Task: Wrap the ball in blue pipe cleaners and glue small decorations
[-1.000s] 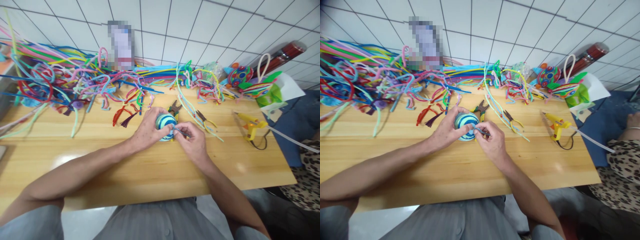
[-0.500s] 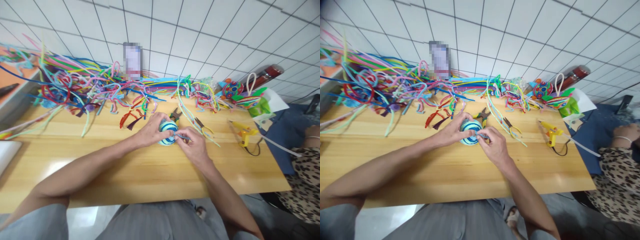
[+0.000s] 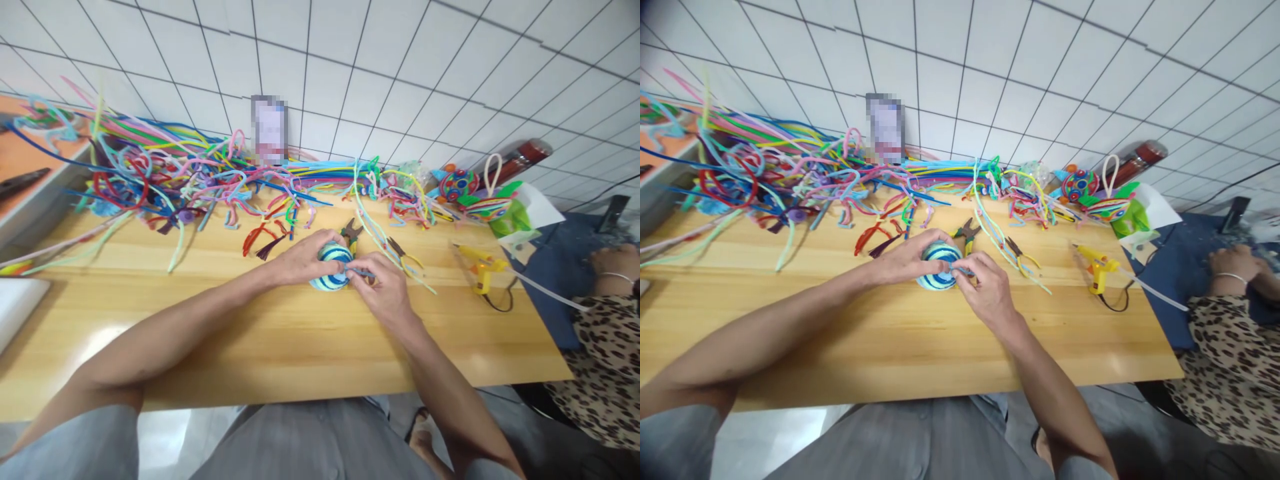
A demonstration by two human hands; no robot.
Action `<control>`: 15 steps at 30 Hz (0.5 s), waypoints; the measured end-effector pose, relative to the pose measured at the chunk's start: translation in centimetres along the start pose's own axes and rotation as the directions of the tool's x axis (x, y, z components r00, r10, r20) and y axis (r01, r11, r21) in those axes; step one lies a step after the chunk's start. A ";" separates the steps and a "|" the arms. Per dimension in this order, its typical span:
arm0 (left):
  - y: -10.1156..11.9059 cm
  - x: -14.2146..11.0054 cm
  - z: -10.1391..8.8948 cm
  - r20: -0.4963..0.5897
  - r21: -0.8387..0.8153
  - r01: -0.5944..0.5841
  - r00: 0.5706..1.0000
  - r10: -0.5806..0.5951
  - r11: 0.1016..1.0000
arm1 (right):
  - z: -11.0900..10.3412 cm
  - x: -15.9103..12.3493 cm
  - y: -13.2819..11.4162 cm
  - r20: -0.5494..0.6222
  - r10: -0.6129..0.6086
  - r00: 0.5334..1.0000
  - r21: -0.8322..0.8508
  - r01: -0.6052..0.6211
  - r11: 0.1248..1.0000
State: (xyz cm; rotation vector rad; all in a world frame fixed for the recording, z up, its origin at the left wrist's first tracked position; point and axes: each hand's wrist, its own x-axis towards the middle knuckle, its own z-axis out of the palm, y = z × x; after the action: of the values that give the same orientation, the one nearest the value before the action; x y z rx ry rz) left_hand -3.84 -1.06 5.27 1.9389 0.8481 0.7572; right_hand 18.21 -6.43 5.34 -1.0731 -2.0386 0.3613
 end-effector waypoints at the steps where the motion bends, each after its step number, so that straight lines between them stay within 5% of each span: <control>1: -0.1 -0.1 0.2 -0.028 -0.002 0.017 0.999 -0.017 1.000 | -0.1 0.1 0.1 0.006 -0.008 1.000 0.004 0.008 1.000; 6: -0.6 -0.6 1.4 -0.152 0.004 0.016 0.988 -0.016 1.000 | -0.9 0.7 0.5 0.047 -0.042 0.998 0.003 0.042 0.999; 15: 0.9 -0.3 0.2 -0.032 0.148 -0.015 0.999 0.020 0.989 | -0.3 0.2 -0.2 0.014 -0.015 1.000 -0.016 0.015 1.000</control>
State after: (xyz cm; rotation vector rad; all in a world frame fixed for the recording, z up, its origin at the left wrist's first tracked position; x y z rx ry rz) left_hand -3.64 -1.80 5.90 2.0720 0.9318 0.7566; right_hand 18.23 -6.43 5.79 -1.0672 -2.0637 0.3457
